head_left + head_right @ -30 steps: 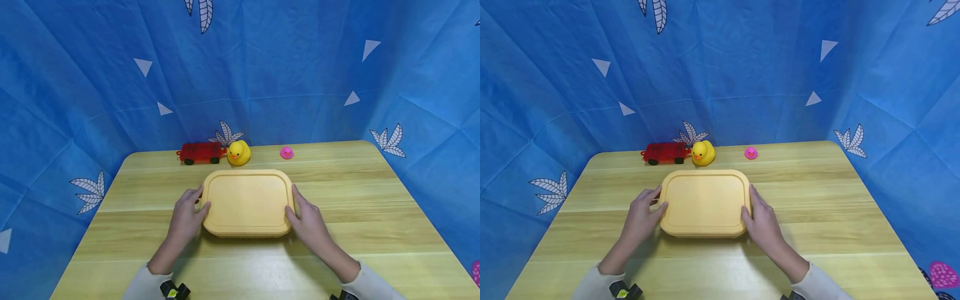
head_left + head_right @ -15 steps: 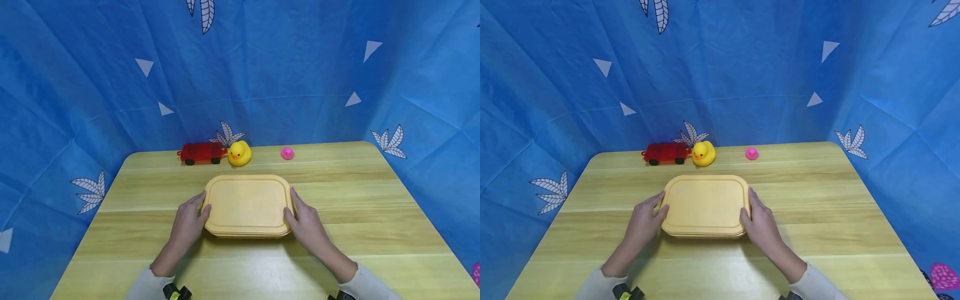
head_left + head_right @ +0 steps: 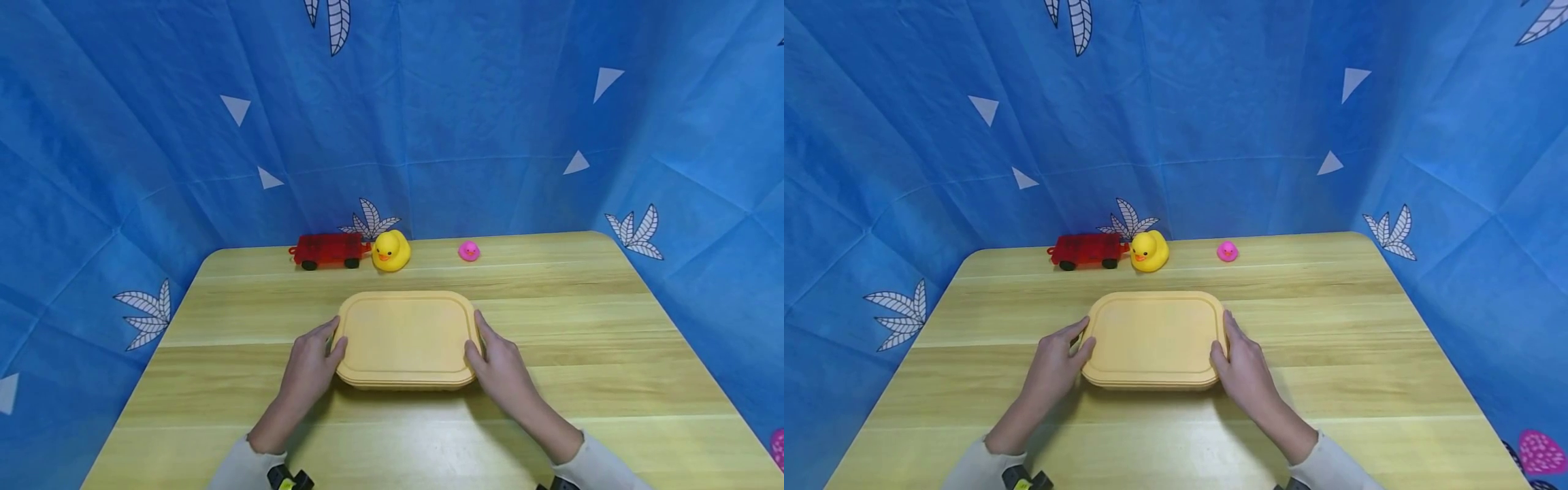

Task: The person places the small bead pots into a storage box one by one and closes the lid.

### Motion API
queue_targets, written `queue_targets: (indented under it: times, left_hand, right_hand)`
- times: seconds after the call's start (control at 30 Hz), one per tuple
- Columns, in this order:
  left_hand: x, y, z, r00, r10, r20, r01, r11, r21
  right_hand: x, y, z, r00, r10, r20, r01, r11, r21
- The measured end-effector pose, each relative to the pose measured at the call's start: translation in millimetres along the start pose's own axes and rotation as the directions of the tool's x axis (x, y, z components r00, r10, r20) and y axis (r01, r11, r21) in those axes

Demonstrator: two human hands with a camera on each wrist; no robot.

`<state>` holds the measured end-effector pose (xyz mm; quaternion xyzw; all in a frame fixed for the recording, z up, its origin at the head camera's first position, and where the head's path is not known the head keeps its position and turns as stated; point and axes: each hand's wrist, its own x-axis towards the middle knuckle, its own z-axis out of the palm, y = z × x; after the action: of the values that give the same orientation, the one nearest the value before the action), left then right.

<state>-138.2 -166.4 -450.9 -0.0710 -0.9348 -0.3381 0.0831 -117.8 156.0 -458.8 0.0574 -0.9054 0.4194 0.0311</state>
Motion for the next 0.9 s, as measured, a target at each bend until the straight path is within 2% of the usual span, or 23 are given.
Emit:
queue_targets:
  times: [0.23,0.5,0.73,0.9]
  left_hand:
    - [-0.7,0.7,1.6,1.0,-0.007,-0.001,0.007,1.0,-0.018]
    - [-3.1,0.9,2.5,1.0,0.007,0.005,-0.007,1.0,0.0]
    - [-4.1,2.4,1.1,1.0,0.01,0.02,-0.01,1.0,0.027]
    - [-3.9,2.5,0.7,1.0,0.006,0.03,-0.007,0.999,0.04]
  right_hand:
    - [0.1,1.6,-1.0,1.0,0.013,0.023,-0.012,0.999,-0.037]
    - [-1.2,3.0,-0.5,0.999,-0.005,0.046,0.008,0.998,-0.055]
    - [-2.9,4.9,-0.4,0.997,-0.056,0.053,0.06,0.995,-0.076]
    - [-2.6,4.4,-1.1,0.997,-0.053,0.061,0.059,0.992,-0.108]
